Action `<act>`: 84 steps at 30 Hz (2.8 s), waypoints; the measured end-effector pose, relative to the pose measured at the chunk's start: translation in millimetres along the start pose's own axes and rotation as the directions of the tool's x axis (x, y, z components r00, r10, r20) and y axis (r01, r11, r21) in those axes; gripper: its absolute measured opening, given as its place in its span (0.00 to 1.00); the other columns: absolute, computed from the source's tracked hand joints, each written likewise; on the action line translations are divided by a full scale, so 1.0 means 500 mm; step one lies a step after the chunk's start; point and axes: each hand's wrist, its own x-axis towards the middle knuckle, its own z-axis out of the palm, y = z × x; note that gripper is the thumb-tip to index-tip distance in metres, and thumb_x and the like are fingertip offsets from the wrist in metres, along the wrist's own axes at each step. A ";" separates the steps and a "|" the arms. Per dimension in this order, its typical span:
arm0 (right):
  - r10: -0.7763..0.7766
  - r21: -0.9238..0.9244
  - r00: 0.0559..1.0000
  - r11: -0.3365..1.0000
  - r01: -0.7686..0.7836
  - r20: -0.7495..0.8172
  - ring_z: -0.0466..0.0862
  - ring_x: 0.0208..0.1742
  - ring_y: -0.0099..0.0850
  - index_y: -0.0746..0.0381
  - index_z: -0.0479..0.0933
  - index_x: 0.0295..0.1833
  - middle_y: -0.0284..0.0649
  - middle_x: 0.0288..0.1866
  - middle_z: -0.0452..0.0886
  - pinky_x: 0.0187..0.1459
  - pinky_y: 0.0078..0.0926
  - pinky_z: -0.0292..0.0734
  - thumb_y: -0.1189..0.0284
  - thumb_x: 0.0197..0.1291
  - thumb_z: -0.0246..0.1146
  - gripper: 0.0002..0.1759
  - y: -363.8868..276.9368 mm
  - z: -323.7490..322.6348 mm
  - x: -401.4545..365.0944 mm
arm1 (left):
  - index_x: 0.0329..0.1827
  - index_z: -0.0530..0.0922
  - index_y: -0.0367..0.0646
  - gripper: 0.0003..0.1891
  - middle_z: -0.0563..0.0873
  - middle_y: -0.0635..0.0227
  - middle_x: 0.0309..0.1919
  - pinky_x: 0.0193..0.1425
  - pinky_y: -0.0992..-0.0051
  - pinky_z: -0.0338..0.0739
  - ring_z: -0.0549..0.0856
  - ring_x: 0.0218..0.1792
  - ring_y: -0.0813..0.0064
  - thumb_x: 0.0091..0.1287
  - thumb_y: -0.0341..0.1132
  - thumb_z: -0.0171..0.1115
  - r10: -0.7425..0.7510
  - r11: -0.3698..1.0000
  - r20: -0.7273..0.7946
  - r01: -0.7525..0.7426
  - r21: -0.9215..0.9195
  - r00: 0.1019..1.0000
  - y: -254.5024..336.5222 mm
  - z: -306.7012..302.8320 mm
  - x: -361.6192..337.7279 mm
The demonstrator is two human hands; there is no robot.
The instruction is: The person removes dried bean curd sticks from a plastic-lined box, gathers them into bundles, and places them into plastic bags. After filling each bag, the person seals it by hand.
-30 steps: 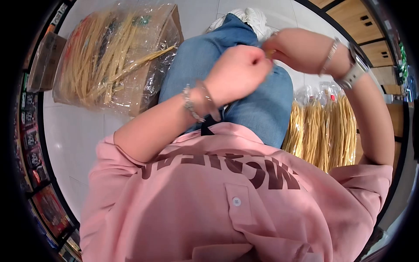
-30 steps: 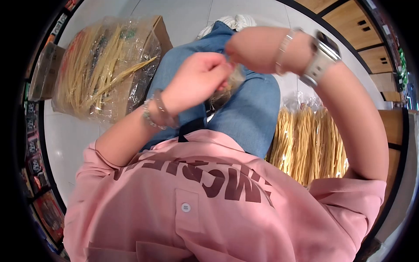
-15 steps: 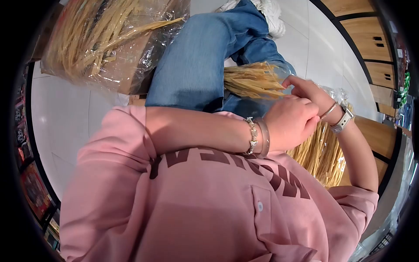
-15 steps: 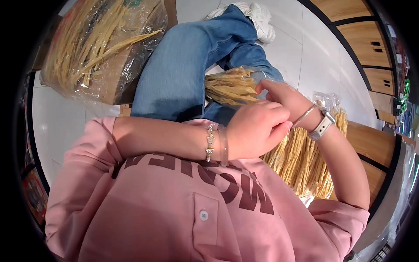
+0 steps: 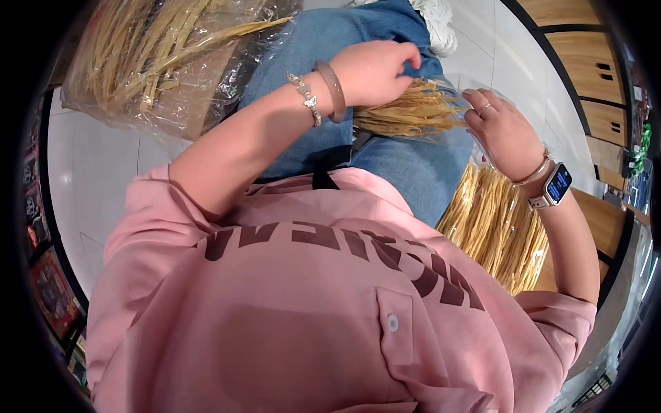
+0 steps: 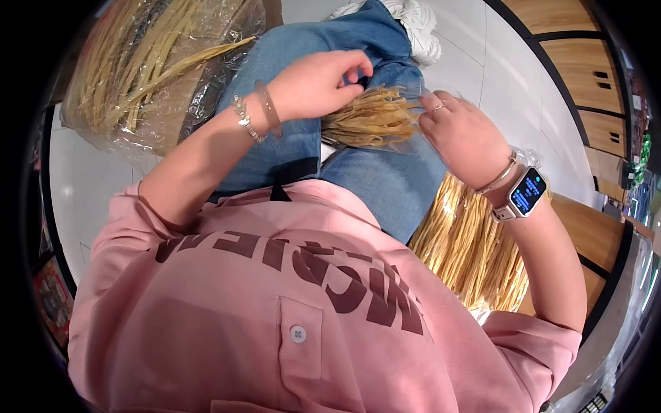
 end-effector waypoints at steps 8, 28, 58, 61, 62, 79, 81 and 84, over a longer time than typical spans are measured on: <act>0.247 0.375 0.858 0.819 -0.434 0.451 0.79 0.34 0.48 0.64 0.72 0.40 0.51 0.29 0.78 0.36 0.42 0.71 0.70 0.59 0.59 0.08 0.034 -0.002 0.027 | 0.67 0.64 0.46 0.31 0.76 0.54 0.57 0.63 0.70 0.70 0.76 0.58 0.63 0.60 0.34 0.63 0.179 0.940 0.231 -0.097 -0.327 0.956 -0.098 0.115 0.040; 0.435 0.346 0.790 0.729 -0.591 0.432 0.79 0.31 0.46 0.66 0.78 0.35 0.51 0.28 0.79 0.36 0.38 0.73 0.68 0.60 0.59 0.10 0.037 0.057 0.046 | 0.53 0.77 0.46 0.18 0.82 0.68 0.41 0.45 0.80 0.75 0.80 0.38 0.80 0.59 0.24 0.52 0.250 0.852 -0.134 -0.283 -0.440 0.959 -0.014 0.059 0.071; 0.457 0.683 0.844 0.522 -0.510 0.281 0.81 0.35 0.50 0.67 0.78 0.45 0.54 0.33 0.81 0.36 0.35 0.74 0.68 0.54 0.59 0.16 -0.080 0.066 0.031 | 0.26 0.79 0.40 0.09 0.81 0.56 0.20 0.30 0.60 0.76 0.82 0.25 0.54 0.59 0.36 0.56 0.069 0.926 -0.245 -0.154 -0.345 0.967 0.217 0.110 -0.073; 0.463 0.679 0.795 0.438 -0.589 0.392 0.81 0.35 0.49 0.67 0.79 0.45 0.55 0.34 0.81 0.35 0.35 0.74 0.67 0.58 0.59 0.15 -0.083 0.075 0.041 | 0.26 0.79 0.40 0.09 0.81 0.56 0.20 0.31 0.59 0.75 0.82 0.24 0.54 0.58 0.35 0.56 0.053 0.943 -0.220 -0.121 -0.311 0.974 0.222 0.105 -0.078; 0.449 0.677 0.785 0.416 -0.607 0.428 0.81 0.35 0.49 0.67 0.79 0.44 0.55 0.34 0.81 0.35 0.34 0.74 0.66 0.59 0.59 0.15 -0.080 0.079 0.045 | 0.25 0.79 0.40 0.09 0.81 0.56 0.20 0.31 0.59 0.75 0.82 0.24 0.54 0.58 0.35 0.56 0.047 0.951 -0.204 -0.107 -0.291 0.978 0.224 0.101 -0.079; 0.102 0.684 0.811 0.483 -0.546 0.576 0.78 0.23 0.29 0.68 0.78 0.49 0.44 0.22 0.77 0.27 0.22 0.70 0.80 0.53 0.56 0.16 -0.041 -0.306 0.120 | 0.21 0.73 0.39 0.12 0.77 0.54 0.18 0.29 0.57 0.71 0.78 0.24 0.50 0.61 0.34 0.54 -0.093 0.824 -0.345 -0.123 -0.553 0.934 0.167 0.017 -0.136; 0.315 0.562 0.892 0.694 -0.450 0.325 0.66 0.16 0.26 0.64 0.76 0.54 0.42 0.18 0.73 0.22 0.21 0.62 0.86 0.51 0.52 0.23 -0.060 -0.258 0.195 | 0.21 0.72 0.39 0.12 0.77 0.54 0.17 0.28 0.58 0.71 0.78 0.24 0.50 0.61 0.35 0.54 -0.065 0.821 -0.355 -0.152 -0.550 0.933 0.163 0.022 -0.148; 0.002 0.450 0.966 0.885 -0.122 0.258 0.74 0.57 0.48 0.58 0.67 0.64 0.50 0.61 0.69 0.52 0.37 0.73 0.92 0.42 0.49 0.39 -0.050 -0.137 0.315 | 0.21 0.72 0.39 0.12 0.77 0.55 0.18 0.28 0.58 0.71 0.78 0.23 0.51 0.62 0.35 0.54 0.007 0.798 -0.291 -0.181 -0.575 0.957 0.157 0.015 -0.163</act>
